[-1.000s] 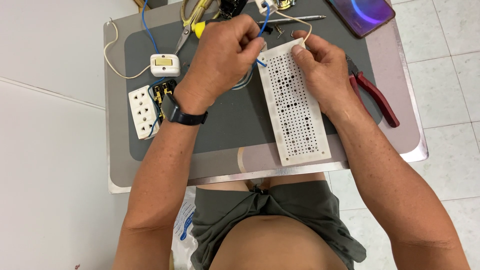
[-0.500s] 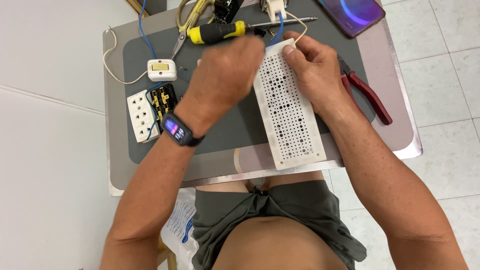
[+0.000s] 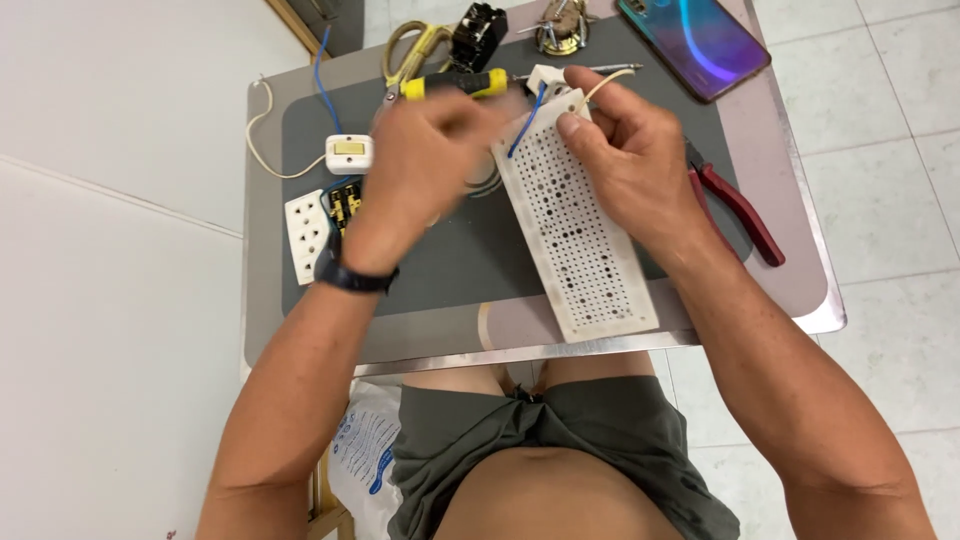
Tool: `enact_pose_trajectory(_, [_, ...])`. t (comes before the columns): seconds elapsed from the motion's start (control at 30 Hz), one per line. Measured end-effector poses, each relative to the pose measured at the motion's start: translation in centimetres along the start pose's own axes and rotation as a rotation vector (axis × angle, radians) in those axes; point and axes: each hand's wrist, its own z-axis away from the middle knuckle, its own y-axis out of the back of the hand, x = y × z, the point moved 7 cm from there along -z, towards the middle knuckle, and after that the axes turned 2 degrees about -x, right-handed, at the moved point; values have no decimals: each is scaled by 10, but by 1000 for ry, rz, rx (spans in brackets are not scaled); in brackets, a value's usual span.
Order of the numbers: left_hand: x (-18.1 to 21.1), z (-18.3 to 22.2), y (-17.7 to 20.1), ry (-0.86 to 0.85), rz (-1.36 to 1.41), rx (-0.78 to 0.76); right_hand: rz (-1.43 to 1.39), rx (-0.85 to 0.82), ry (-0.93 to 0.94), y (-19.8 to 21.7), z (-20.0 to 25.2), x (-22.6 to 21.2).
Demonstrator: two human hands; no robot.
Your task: Disassembling electrical components from a perforated panel using a screwdriver and pliers.
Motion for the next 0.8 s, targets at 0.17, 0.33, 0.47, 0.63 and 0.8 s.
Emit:
enact_pose_trajectory(0.17, [15, -8, 8, 359, 327, -278, 17, -81, 85, -8, 9, -43])
enact_pose_trajectory(0.33, [14, -23, -22, 286, 693, -429, -78, -154, 155, -15, 15, -53])
enact_pose_trajectory(0.47, [33, -10, 7, 92, 700, -269, -151, -120, 7, -10, 18, -53])
enact_pose_trajectory(0.63, [35, 12, 29, -401, 680, -137, -314, -56, -321, -9, 22, -43])
enact_pose_trajectory(0.8, [42, 51, 56, -642, 78, 236, -662, -91, -379, -17, 26, -43])
